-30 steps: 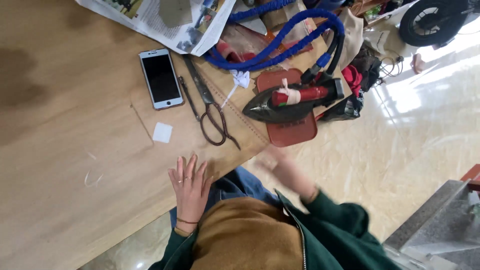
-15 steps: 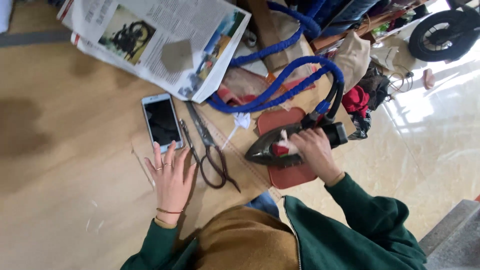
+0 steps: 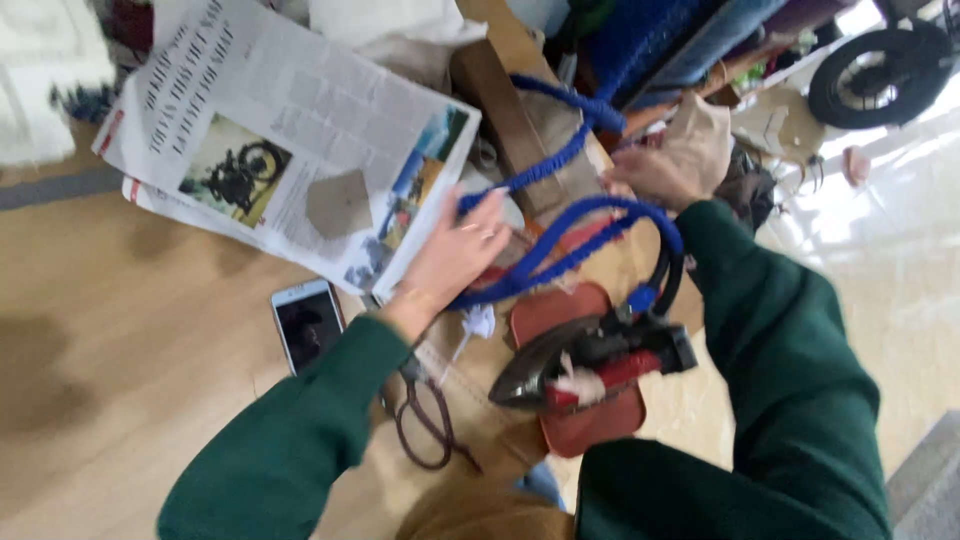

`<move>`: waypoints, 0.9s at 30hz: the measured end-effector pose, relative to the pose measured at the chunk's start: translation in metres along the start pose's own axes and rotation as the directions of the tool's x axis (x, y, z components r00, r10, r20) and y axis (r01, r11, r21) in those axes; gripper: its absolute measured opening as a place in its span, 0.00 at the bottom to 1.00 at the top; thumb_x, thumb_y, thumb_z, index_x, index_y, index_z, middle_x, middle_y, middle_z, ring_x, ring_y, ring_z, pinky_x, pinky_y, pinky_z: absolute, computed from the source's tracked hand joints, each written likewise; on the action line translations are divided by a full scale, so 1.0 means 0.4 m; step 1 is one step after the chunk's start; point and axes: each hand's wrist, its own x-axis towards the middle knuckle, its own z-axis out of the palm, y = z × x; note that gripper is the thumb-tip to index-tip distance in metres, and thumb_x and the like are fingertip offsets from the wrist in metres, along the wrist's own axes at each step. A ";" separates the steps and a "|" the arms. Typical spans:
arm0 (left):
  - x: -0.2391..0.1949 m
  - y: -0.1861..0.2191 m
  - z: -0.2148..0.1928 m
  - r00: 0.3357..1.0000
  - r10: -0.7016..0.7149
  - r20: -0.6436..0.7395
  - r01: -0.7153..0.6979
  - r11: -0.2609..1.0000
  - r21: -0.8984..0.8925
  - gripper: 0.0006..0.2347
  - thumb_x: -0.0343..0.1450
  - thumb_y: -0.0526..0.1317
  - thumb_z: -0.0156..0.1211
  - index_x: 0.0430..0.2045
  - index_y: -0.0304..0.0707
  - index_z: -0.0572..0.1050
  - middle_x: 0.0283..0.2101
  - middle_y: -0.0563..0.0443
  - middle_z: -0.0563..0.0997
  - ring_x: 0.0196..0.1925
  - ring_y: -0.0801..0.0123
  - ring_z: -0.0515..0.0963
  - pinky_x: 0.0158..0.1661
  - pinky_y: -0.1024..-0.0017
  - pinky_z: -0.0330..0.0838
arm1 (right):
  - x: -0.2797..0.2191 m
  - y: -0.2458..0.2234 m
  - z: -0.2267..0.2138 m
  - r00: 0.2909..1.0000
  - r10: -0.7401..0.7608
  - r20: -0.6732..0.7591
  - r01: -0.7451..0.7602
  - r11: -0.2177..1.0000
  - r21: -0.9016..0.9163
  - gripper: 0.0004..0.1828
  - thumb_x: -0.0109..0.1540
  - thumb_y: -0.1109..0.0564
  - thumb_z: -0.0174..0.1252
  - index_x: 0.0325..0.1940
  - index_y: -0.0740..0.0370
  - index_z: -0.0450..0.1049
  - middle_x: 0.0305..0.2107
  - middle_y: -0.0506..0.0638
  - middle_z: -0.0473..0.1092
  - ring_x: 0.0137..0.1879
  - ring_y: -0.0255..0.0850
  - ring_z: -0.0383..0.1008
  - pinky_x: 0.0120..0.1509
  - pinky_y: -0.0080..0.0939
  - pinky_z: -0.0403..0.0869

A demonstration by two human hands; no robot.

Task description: The person cuts strips and shapes from white fabric using large tailor scissors and then uses a steam iron to flatten the pieces on a work table.

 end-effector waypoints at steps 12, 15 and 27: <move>0.426 0.019 0.178 0.668 -0.063 0.741 -0.170 0.957 0.235 0.19 0.78 0.49 0.47 0.65 0.78 0.59 0.73 0.50 0.62 0.77 0.36 0.50 0.67 0.15 0.28 | 0.082 -0.139 0.127 0.873 0.360 0.329 -0.477 0.771 0.422 0.39 0.50 0.41 0.80 0.60 0.55 0.76 0.47 0.57 0.78 0.49 0.51 0.81 0.48 0.55 0.80; 0.379 -0.011 0.442 0.895 0.107 0.433 -0.156 0.985 0.080 0.11 0.77 0.42 0.47 0.50 0.68 0.71 0.56 0.36 0.76 0.64 0.25 0.69 0.61 0.09 0.41 | 0.050 -0.176 0.106 0.896 0.277 0.347 -0.438 0.677 0.591 0.29 0.53 0.51 0.77 0.56 0.58 0.77 0.42 0.58 0.79 0.43 0.50 0.82 0.44 0.54 0.81; 0.340 -0.229 0.307 0.983 0.168 0.072 -0.175 0.979 0.106 0.32 0.60 0.25 0.70 0.54 0.60 0.64 0.59 0.40 0.77 0.59 0.25 0.74 0.54 0.24 0.62 | -0.058 -0.404 -0.131 0.980 0.061 0.191 -0.123 0.937 0.328 0.19 0.66 0.50 0.54 0.59 0.58 0.71 0.56 0.52 0.73 0.60 0.44 0.74 0.71 0.46 0.70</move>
